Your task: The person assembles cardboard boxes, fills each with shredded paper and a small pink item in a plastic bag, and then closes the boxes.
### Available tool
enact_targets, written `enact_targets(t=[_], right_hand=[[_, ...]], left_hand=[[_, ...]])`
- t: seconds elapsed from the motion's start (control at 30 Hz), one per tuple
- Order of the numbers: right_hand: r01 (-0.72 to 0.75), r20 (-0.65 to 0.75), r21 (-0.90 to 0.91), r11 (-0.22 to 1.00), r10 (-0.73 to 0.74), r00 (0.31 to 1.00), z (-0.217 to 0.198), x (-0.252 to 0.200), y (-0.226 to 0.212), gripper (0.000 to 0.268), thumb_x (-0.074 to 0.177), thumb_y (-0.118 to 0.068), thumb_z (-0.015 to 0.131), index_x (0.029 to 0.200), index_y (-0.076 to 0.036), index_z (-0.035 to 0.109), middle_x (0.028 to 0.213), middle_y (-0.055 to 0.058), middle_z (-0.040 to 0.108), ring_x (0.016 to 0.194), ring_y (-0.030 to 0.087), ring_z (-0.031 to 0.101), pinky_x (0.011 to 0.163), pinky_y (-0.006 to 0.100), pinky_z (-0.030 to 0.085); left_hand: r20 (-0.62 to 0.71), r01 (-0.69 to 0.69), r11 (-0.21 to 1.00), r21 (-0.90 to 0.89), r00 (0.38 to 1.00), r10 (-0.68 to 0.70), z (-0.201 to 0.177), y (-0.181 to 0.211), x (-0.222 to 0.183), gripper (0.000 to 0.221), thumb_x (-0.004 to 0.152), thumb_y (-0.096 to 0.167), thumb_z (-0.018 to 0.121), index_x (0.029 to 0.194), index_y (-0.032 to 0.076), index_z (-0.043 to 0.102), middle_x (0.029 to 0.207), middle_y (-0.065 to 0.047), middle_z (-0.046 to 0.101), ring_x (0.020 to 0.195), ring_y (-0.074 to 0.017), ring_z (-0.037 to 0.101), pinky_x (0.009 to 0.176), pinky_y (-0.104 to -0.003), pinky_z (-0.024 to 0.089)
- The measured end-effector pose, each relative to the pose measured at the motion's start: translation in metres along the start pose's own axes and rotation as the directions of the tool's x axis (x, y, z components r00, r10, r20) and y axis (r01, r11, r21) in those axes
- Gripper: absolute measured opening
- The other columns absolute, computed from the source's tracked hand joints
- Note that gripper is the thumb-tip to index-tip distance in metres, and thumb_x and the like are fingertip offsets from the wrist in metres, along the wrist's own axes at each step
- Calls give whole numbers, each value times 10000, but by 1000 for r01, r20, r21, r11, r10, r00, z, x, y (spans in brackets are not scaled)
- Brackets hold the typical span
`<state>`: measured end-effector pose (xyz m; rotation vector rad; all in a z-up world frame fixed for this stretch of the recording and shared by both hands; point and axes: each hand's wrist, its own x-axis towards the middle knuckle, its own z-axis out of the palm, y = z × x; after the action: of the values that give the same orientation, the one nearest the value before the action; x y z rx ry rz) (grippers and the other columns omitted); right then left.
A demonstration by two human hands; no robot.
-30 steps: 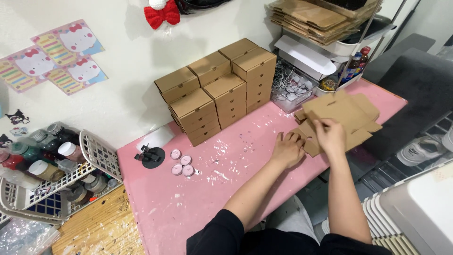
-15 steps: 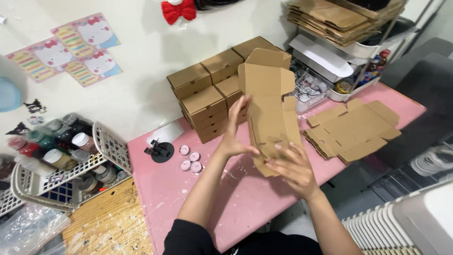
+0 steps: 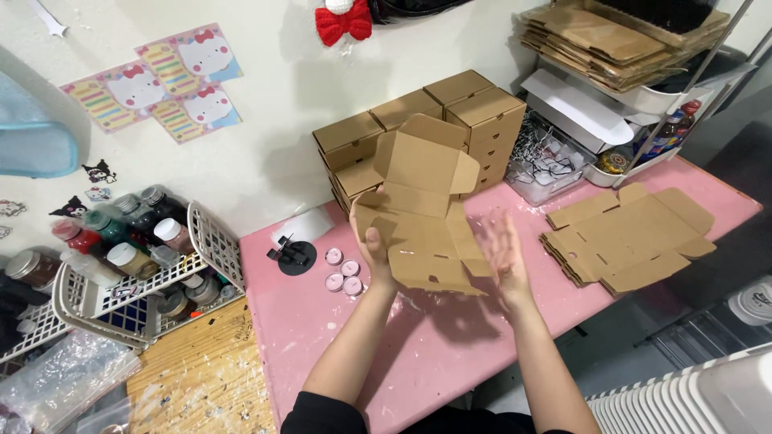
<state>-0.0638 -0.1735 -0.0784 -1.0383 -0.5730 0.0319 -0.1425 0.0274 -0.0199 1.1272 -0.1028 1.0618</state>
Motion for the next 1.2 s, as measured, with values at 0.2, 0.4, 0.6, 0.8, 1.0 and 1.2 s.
enact_targets(t=[0.2,0.4,0.6,0.8,1.0,1.2], right_hand=[[-206,258,329,921,122,958,14,-18,-26,1432,584,-677,877,1658,-80,143,1637,147,317,1457,323,368,1185,505,345],[-86,62,149,985,77,995,-46,3,27,1035,858,-573,754,1621,-44,297,1585,127,404,1416,240,448,1149,426,402],[7,-7,87,996,-7,1000,-26,18,-11,947,920,-610,704,1590,-41,352,1617,98,411,1485,214,410,1221,379,359],[165,197,24,986,-167,966,-54,11,-9,1174,776,-608,831,1669,-57,303,1681,91,386,1558,226,366,1274,382,316],[-88,83,-175,981,104,991,-59,-3,-31,955,768,-74,801,1596,-41,328,1574,106,439,1427,222,453,1149,374,389],[-189,-134,-103,976,175,975,-100,-27,2,812,838,-34,764,1577,-13,430,1442,108,583,1287,214,574,1060,342,481]], left_hand=[[32,-16,998,67,999,14,3,-17,-14,983,942,779,529,1522,4,356,1474,-205,507,1385,-309,494,1195,-450,404],[177,42,975,220,981,-82,-10,-44,-23,1100,871,809,548,1632,107,176,1590,-180,259,1525,-293,261,1245,-449,246],[223,140,985,97,962,-159,1,-31,-28,1043,883,721,667,1594,105,216,1568,-167,316,1444,-322,370,1211,-438,316],[492,92,955,281,841,-226,0,-25,-18,1049,875,682,706,1643,141,239,1644,-170,311,1559,-330,311,1272,-466,293],[756,21,958,287,608,-240,0,7,-7,1494,461,837,680,1713,159,227,1794,-195,142,1655,-392,205,1296,-568,318],[855,-244,942,232,513,-78,10,-21,-33,1613,487,775,868,1703,182,-9,1752,-238,-155,1660,-447,-56,1345,-588,145]])
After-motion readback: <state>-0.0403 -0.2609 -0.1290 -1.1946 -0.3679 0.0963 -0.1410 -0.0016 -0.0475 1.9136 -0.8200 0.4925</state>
